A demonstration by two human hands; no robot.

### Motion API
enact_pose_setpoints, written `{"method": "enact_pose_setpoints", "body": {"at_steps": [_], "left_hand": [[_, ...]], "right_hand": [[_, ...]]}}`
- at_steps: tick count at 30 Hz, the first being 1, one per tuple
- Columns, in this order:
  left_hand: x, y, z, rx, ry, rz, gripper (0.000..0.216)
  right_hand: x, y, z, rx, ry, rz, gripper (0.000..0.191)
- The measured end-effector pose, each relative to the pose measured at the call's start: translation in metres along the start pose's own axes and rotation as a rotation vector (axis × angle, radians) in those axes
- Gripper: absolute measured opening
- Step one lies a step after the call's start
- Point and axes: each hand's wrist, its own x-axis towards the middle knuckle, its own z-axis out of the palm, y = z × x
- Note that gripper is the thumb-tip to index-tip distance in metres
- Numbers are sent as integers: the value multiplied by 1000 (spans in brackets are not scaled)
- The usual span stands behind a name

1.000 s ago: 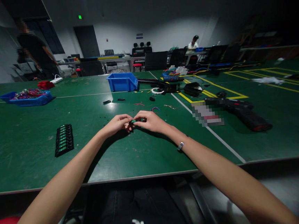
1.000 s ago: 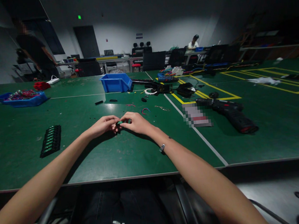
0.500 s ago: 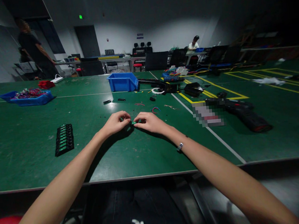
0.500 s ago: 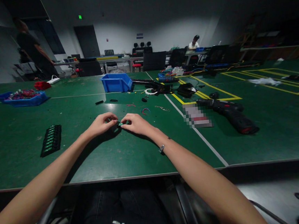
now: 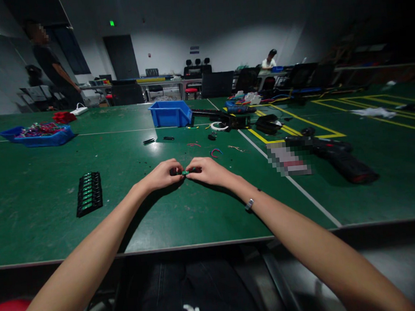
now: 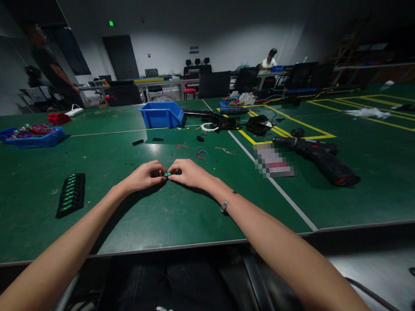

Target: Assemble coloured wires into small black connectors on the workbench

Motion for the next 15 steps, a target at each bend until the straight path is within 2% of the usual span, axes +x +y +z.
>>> {"method": "enact_pose_setpoints", "body": {"at_steps": [7, 15], "left_hand": [[0, -1, 0, 4, -9, 11, 19], [0, 0, -1, 18, -4, 3, 16]], "right_hand": [[-1, -1, 0, -24, -24, 6, 18], [-1, -1, -1, -7, 10, -7, 21]]}}
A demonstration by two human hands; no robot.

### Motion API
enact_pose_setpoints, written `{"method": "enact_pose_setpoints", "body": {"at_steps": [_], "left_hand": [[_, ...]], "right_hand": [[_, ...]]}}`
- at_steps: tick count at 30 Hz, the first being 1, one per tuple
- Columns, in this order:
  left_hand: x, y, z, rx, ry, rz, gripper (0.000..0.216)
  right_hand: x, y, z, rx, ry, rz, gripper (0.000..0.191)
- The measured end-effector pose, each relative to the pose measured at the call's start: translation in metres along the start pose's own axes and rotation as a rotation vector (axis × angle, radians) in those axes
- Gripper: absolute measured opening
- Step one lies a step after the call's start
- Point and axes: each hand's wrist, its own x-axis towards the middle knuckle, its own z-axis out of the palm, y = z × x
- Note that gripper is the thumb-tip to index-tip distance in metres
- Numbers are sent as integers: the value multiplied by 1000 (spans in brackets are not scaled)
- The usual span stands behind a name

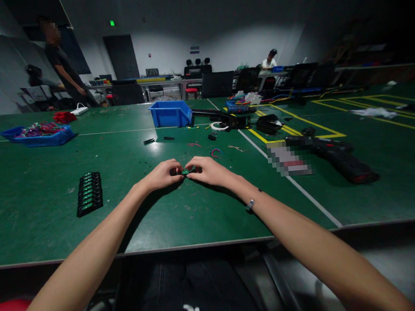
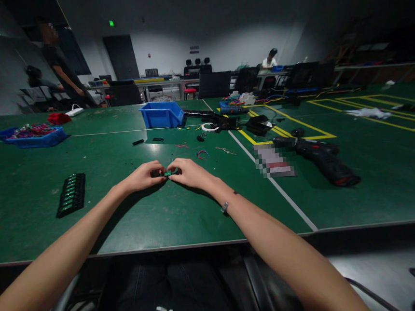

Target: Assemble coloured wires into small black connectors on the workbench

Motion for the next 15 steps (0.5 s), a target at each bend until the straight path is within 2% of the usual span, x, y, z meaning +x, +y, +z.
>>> {"method": "enact_pose_setpoints", "body": {"at_steps": [15], "left_hand": [[-1, -2, 0, -12, -3, 9, 19]], "right_hand": [[-1, 2, 0, -38, -26, -58, 22]]}}
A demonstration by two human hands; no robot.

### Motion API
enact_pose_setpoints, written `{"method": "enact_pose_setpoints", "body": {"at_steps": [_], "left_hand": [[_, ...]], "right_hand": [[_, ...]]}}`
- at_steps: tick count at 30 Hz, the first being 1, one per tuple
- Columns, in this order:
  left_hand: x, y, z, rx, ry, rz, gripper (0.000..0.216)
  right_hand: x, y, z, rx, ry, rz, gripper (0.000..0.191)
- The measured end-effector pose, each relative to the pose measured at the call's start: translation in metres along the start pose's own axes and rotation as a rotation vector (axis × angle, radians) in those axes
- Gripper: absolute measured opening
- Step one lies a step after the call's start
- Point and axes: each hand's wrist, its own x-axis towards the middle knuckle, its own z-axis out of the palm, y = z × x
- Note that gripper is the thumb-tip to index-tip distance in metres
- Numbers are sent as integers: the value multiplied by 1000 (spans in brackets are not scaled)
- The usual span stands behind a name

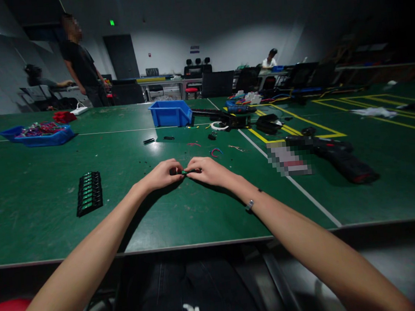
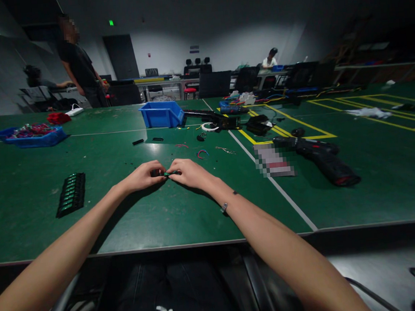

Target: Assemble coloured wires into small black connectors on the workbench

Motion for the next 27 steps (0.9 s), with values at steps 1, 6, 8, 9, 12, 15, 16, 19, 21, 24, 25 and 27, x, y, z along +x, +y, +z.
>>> {"method": "enact_pose_setpoints", "body": {"at_steps": [1, 6, 8, 9, 12, 15, 16, 19, 21, 24, 25, 27], "left_hand": [[0, 0, 0, 2, -1, 0, 19], [1, -3, 2, 14, 7, 25, 21], [1, -4, 3, 17, 9, 32, 21], [1, -4, 3, 19, 9, 35, 21], [1, -4, 3, 19, 7, 45, 22], [0, -4, 3, 13, 12, 54, 24], [0, -4, 3, 11, 14, 57, 24], [0, -5, 3, 8, 16, 63, 25], [0, -6, 3, 4, 15, 65, 25], [0, -6, 4, -6, 17, 68, 27], [0, -6, 4, -10, 18, 67, 27], [0, -5, 4, -21, 23, 55, 28]], "right_hand": [[0, 0, 0, 0, 2, 0, 22], [-1, 1, 2, -16, -7, 4, 22], [-2, 2, 3, -20, -8, -7, 21], [-2, 2, 3, -21, -8, -13, 21], [-3, 3, 3, -20, -10, -21, 20], [-4, 4, 3, -27, -20, -21, 19], [-4, 4, 3, -33, -21, -23, 18], [-5, 3, 4, -51, -13, -29, 17], [-5, 3, 4, -50, -7, -35, 17], [-5, 3, 5, -33, -1, -44, 16], [-4, 4, 5, -24, 2, -46, 16], [-3, 5, 5, 5, 16, -43, 15]]}}
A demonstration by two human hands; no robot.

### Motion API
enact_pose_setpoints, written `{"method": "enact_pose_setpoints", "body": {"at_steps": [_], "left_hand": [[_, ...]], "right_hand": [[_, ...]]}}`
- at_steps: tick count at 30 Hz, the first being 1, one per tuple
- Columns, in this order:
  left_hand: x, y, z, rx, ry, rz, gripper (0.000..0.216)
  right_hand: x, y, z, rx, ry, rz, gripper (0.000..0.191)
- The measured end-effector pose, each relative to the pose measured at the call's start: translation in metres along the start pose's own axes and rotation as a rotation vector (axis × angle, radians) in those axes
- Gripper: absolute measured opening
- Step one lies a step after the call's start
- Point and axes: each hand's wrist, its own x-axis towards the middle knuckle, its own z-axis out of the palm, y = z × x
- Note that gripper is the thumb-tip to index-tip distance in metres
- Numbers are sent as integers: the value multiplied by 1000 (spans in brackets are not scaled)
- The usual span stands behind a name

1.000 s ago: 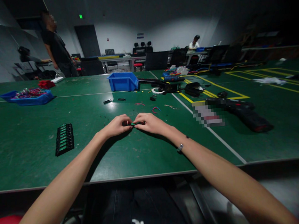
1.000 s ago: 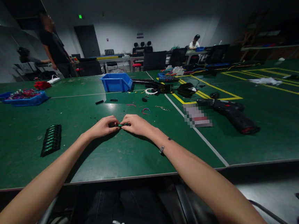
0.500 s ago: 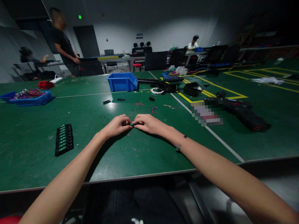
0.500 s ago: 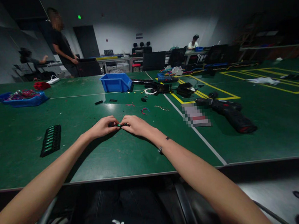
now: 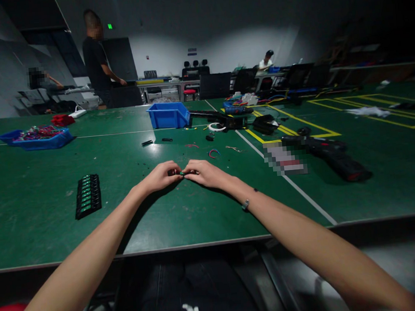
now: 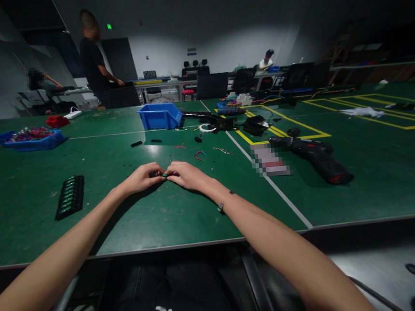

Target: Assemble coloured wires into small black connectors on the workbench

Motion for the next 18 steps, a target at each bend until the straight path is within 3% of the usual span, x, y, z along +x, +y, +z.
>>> {"method": "enact_pose_setpoints", "body": {"at_steps": [12, 18], "left_hand": [[2, 19, 1, -154, 87, -62, 34], [2, 20, 0, -77, 102, -27, 30]], "right_hand": [[6, 1, -9, 161, 131, 94, 13], [7, 3, -9, 231, 171, 129, 14]]}}
